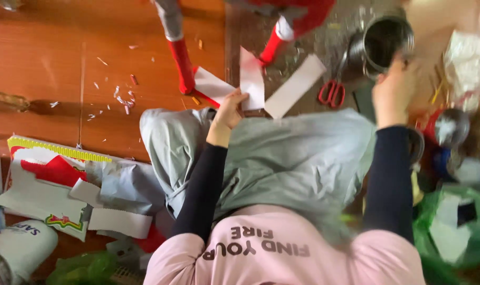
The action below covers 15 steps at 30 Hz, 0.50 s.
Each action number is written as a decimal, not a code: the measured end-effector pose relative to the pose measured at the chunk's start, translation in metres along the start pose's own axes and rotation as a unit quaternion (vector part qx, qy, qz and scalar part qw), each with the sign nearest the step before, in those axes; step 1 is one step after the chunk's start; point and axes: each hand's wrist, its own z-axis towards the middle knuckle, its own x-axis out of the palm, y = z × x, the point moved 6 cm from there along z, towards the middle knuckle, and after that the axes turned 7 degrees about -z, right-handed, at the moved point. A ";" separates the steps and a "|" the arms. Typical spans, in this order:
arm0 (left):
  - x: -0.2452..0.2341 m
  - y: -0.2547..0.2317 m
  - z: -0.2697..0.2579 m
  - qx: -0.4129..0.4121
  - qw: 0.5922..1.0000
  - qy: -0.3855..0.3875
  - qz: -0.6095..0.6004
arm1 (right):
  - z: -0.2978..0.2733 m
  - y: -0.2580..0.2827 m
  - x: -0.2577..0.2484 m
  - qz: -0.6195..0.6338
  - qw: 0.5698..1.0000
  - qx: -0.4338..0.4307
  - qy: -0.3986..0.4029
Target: Applying paper strips and adhesive to a horse-shaped figurine to build its form.
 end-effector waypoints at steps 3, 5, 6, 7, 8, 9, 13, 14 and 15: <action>0.013 -0.009 -0.028 -0.038 0.996 -0.061 -0.043 | -0.015 0.091 0.039 0.341 0.905 0.043 0.251; 0.006 -0.009 -0.028 -0.010 0.996 0.052 -0.077 | -0.060 0.212 0.048 0.790 0.328 -0.055 0.516; 0.004 -0.014 -0.035 0.002 0.996 0.054 -0.078 | -0.047 0.245 0.016 0.788 0.329 -0.068 0.516; 0.003 -0.014 -0.043 -0.021 0.994 0.048 -0.099 | -0.034 0.276 -0.016 0.825 0.253 -0.006 0.505; 0.001 -0.014 -0.051 -0.043 0.991 0.043 -0.120 | -0.023 0.306 -0.048 0.852 0.175 0.056 0.489; -0.013 -0.017 -0.054 -0.031 0.991 0.046 -0.122 | -0.015 0.326 -0.053 0.851 0.177 0.044 0.493; -0.036 -0.067 -0.066 0.010 0.968 0.045 -0.248 | 0.045 0.399 -0.042 0.940 -0.021 0.116 0.322; -0.026 -0.090 -0.078 0.070 0.931 0.141 -0.329 | 0.048 0.419 -0.024 0.931 -0.044 0.184 0.313; -0.013 -0.105 -0.084 0.076 0.931 0.143 -0.328 | 0.063 0.432 -0.019 0.931 -0.045 0.178 0.317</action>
